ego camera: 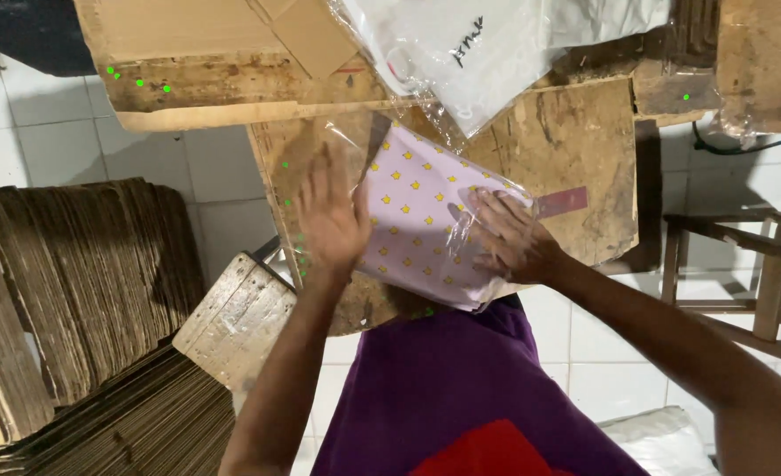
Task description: Folding a piece of patterned fabric and attempting to place it into a clear plastic bag for packaging.
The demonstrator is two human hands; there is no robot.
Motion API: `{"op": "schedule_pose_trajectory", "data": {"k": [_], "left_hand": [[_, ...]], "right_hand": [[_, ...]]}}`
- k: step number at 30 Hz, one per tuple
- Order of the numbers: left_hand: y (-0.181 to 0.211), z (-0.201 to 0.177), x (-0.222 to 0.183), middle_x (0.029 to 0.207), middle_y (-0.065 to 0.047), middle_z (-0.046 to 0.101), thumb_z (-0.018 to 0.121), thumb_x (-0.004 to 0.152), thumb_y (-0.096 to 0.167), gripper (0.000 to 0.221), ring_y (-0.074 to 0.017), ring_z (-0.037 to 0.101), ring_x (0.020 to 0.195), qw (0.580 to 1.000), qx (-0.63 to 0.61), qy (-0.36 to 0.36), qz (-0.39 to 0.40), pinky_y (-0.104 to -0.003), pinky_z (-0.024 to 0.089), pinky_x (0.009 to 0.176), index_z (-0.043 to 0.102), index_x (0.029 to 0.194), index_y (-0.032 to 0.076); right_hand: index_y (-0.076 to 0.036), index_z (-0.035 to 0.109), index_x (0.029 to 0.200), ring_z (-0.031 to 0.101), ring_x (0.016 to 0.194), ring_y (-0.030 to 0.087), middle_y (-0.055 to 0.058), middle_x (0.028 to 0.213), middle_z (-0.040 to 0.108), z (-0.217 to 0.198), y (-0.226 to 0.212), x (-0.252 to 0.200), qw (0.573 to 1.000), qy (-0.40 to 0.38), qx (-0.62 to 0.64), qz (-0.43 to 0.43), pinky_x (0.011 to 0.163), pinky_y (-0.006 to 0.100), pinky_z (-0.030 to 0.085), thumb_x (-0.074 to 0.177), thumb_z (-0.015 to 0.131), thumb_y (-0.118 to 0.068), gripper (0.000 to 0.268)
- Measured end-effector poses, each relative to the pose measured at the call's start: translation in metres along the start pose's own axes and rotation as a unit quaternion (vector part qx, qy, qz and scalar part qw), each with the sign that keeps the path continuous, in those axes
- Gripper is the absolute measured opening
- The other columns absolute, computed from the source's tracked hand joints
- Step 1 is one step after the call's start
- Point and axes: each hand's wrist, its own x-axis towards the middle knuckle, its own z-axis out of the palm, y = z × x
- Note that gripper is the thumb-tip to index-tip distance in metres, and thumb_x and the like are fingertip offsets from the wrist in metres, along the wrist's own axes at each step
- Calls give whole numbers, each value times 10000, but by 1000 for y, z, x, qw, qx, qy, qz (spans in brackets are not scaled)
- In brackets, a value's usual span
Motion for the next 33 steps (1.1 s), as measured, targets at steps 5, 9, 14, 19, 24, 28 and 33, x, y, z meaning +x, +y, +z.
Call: {"op": "schedule_pose_trajectory", "data": {"k": [5, 9, 14, 19, 24, 28, 33], "left_hand": [[-13, 5, -66, 1588, -209, 393, 451, 1020, 591, 696, -449, 326, 1486, 970, 95, -16, 224, -674, 226, 1177, 415, 1559, 151], [-22, 20, -63, 1614, -203, 357, 368, 1011, 655, 712, -437, 301, 1506, 973, 101, 10, 206, -698, 181, 1178, 419, 1566, 212], [-21, 27, -62, 1577, -262, 361, 311, 1008, 677, 719, -457, 308, 1493, 971, 110, 39, 207, -739, 181, 1157, 397, 1574, 242], [-30, 17, -46, 1609, -241, 331, 342, 1074, 514, 554, -434, 278, 1507, 972, 112, 36, 203, -713, 169, 1172, 456, 1558, 271], [-46, 30, -32, 1623, -213, 303, 413, 1074, 523, 527, -411, 250, 1517, 968, 122, 50, 214, -697, 141, 1184, 440, 1567, 339], [-44, 25, -31, 1649, -224, 199, 462, 1082, 539, 570, -402, 170, 1544, 971, 131, -34, 198, -696, 112, 1228, 408, 1600, 309], [-43, 21, -35, 1668, -229, 104, 394, 1084, 595, 603, -389, 81, 1564, 971, 117, -94, 185, -728, 35, 1212, 348, 1626, 335]], "right_hand": [[-169, 615, 1387, 414, 1442, 458, 253, 1578, 414, 12, -11, 16, 990, -8, -19, 140, 1208, 586, 279, 877, 483, -778, 806], [-198, 517, 1510, 366, 1468, 460, 272, 1606, 354, 29, 0, 11, 994, 27, -1, 108, 1188, 590, 254, 902, 458, -762, 831], [-192, 494, 1546, 309, 1494, 469, 295, 1602, 348, 16, -2, 13, 995, -6, -5, 104, 1195, 614, 210, 844, 572, -727, 886], [-228, 591, 1393, 320, 1479, 496, 288, 1611, 333, 14, -24, 4, 998, 16, 22, 63, 1160, 703, 213, 817, 536, -815, 824], [-361, 598, 1305, 446, 1436, 448, 218, 1551, 469, 17, -34, -5, 1000, 5, 1, -9, 1147, 708, 303, 842, 603, -651, 547], [-194, 476, 1508, 451, 1437, 438, 161, 1553, 478, 5, -36, -13, 997, -51, -25, -48, 1173, 569, 378, 928, 566, -424, 630], [-322, 573, 1401, 667, 1150, 379, 116, 1318, 654, -4, -47, -9, 988, -2, 1, -155, 1094, 598, 463, 992, 636, -336, 414]]}}
